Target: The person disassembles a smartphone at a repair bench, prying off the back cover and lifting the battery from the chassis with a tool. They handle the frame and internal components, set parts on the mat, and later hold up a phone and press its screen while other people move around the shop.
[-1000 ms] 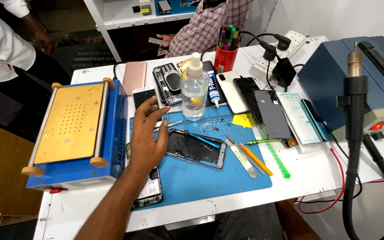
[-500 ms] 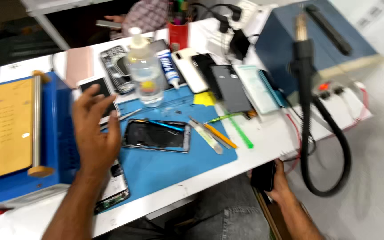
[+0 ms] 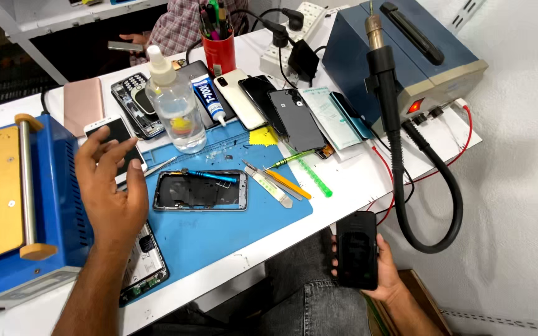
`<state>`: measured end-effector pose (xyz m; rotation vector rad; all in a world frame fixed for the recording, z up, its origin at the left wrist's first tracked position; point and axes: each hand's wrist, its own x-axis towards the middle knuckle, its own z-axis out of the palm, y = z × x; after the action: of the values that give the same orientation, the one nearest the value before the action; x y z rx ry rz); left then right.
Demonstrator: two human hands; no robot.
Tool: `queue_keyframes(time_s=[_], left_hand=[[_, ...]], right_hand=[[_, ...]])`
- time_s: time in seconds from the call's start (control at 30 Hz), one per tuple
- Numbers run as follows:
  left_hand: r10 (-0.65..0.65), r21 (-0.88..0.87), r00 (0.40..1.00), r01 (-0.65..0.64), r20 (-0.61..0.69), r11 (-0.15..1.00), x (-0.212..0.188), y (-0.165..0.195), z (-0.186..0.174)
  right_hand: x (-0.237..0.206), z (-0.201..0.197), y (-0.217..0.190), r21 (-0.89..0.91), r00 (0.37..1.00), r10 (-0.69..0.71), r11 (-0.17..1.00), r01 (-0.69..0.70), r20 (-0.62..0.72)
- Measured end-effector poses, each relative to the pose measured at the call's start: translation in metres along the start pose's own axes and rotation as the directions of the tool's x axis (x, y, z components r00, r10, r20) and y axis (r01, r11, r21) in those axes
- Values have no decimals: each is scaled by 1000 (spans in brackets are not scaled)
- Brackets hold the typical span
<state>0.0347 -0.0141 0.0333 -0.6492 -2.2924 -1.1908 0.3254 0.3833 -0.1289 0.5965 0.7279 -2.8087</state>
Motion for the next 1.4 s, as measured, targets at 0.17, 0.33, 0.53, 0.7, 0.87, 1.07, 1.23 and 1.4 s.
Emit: queue_keyframes(time_s=[0.17,0.33,0.53,0.7,0.87,1.07,1.23,1.4], left_hand=[[27,4,1000,-27,8,1000,-1,-1,0],[26,-3,1000,-26,8,1000,-1,-1,0],[18,-16,1000,-18,6,1000,0,1,0],[31,-10,999,-31,12,999,-2,-1,1],[27,2,1000,-28,14,1000,-4,-4,3],[46,17,999,-46,21,999,-5,-5,3],[20,-2,1000,-20,24,1000,-7,-2,3],[32,-22,999,-31,20,999,-5,-2,5]], right_hand=[[-8,-3,0,25,997,-9,1000,7,77],[-13,-3,4,33,999,-32,999,31,31],[-15,4,6,45,998,-59,997,58,16],[-19,10,9,-88,995,-100,991,98,-12],[-25,14,13,-181,980,-152,975,129,-125],[-31,11,18,108,995,-93,990,95,-21],[-42,23,24,22,987,-102,995,100,127],[-58,40,33,95,956,-78,994,53,284]])
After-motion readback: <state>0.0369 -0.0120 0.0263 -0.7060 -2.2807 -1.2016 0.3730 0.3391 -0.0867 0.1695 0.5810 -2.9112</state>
